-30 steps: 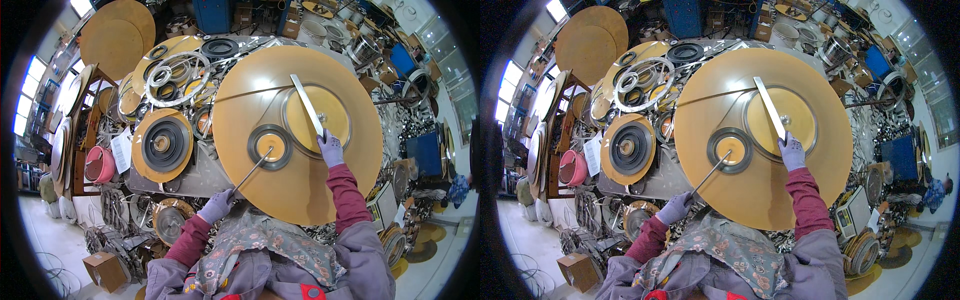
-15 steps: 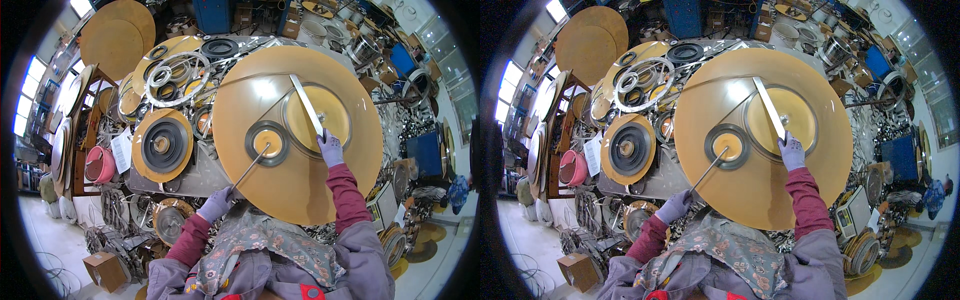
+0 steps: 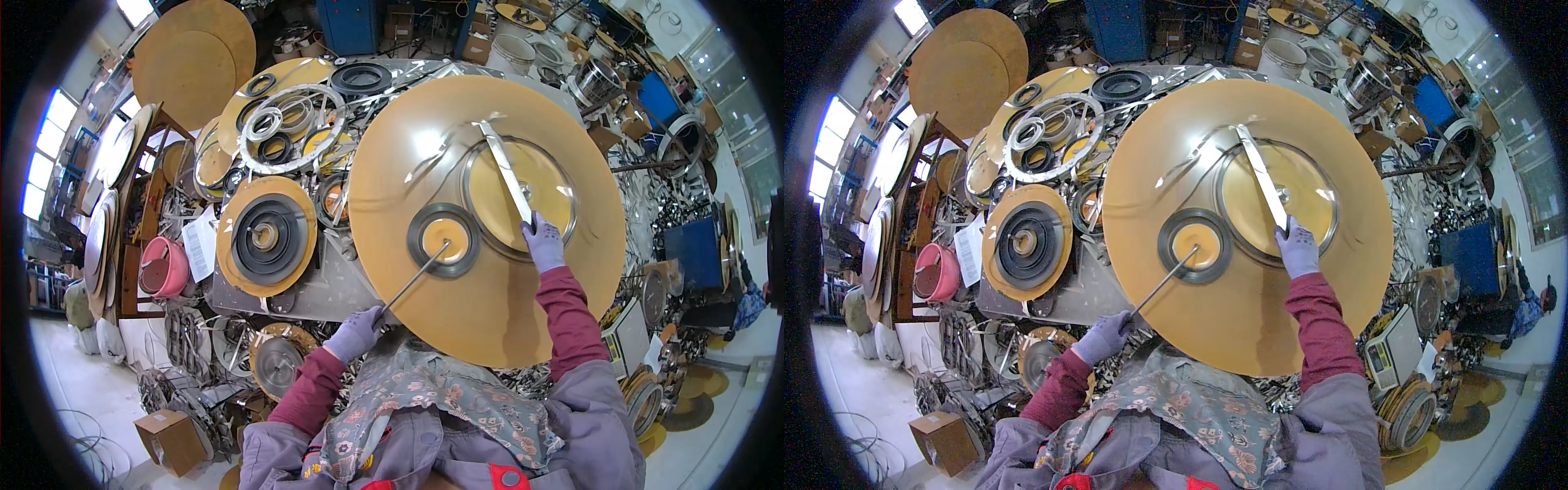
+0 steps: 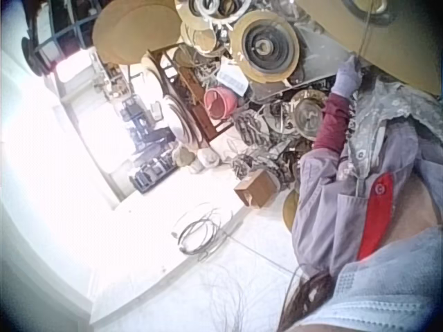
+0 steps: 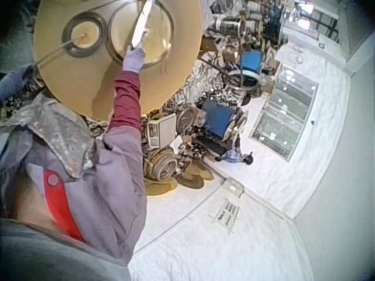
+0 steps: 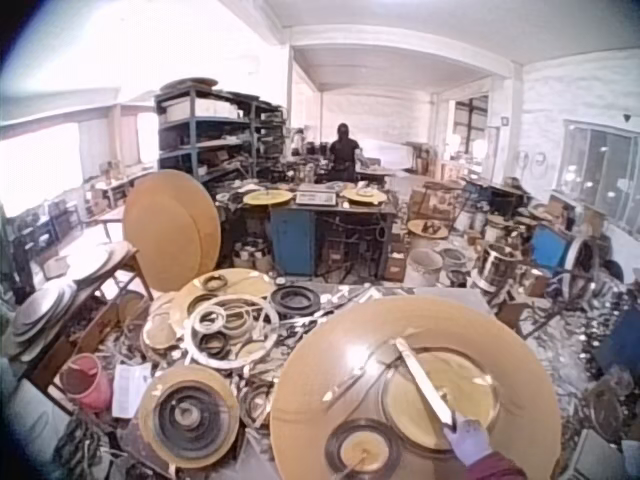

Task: The person assembles speaker components by placing a black rubber ring onto a yellow circular base. They then use a metal ruler and a thin metal rod to adjust and align the ring on the base, ensuring it is centered and properly seated.

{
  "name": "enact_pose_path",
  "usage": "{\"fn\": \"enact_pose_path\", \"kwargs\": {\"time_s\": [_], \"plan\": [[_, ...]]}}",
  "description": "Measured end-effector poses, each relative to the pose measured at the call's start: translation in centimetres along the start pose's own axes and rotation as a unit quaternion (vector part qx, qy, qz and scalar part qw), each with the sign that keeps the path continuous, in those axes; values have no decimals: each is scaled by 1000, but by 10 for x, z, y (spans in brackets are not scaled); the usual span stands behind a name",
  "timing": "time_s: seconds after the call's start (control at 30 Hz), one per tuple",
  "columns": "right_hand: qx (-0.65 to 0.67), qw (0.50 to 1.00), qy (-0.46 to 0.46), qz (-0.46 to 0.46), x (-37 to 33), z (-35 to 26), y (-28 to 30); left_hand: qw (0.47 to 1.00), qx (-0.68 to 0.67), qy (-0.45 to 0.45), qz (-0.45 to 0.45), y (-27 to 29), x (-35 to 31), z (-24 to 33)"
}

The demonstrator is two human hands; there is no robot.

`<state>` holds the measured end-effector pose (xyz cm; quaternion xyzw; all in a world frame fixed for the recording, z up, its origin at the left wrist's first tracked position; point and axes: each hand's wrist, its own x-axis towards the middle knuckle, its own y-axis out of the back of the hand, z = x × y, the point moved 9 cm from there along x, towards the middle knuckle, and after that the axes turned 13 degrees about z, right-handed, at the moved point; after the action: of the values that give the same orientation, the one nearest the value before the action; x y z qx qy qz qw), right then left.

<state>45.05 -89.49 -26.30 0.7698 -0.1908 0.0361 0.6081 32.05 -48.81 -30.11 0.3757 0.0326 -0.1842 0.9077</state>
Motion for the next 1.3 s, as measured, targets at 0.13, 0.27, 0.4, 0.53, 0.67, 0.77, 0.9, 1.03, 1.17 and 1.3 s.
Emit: {"fn": "enact_pose_path", "kwargs": {"time_s": [0.13, 0.27, 0.4, 0.53, 0.67, 0.77, 0.9, 1.03, 1.17, 1.3], "plan": [[-1, 1000, -5, -29, -1, 0, 4, 999, -26, 20, -15, -11, -3, -4], [-22, 998, -20, -47, -5, 7, 7, 1000, -22, 14, -9, -20, -3, -9], [147, 974, -157, -68, -16, 17, 28, 1000, -17, 9, -2, -18, -3, -6], [279, 947, -152, 39, -75, 30, 63, 998, -25, 14, 50, -9, -4, -7], [184, 983, -11, -3, -152, -17, 85, 998, -11, 23, 63, 7, -12, -9], [72, 988, 61, -122, -210, -45, 49, 999, -7, 49, 20, 8, -15, -14], [92, 985, 47, -142, -235, -54, 30, 999, 15, 39, 25, 13, -20, -11], [85, 984, 59, -145, -235, -58, 38, 999, 7, 33, 34, 9, -29, -16], [94, 984, 87, -122, -237, -54, 44, 998, 8, 50, 22, 9, -35, -14], [106, 981, 92, -137, -238, -52, 45, 998, -24, 42, 38, 12, -41, -12]]}}
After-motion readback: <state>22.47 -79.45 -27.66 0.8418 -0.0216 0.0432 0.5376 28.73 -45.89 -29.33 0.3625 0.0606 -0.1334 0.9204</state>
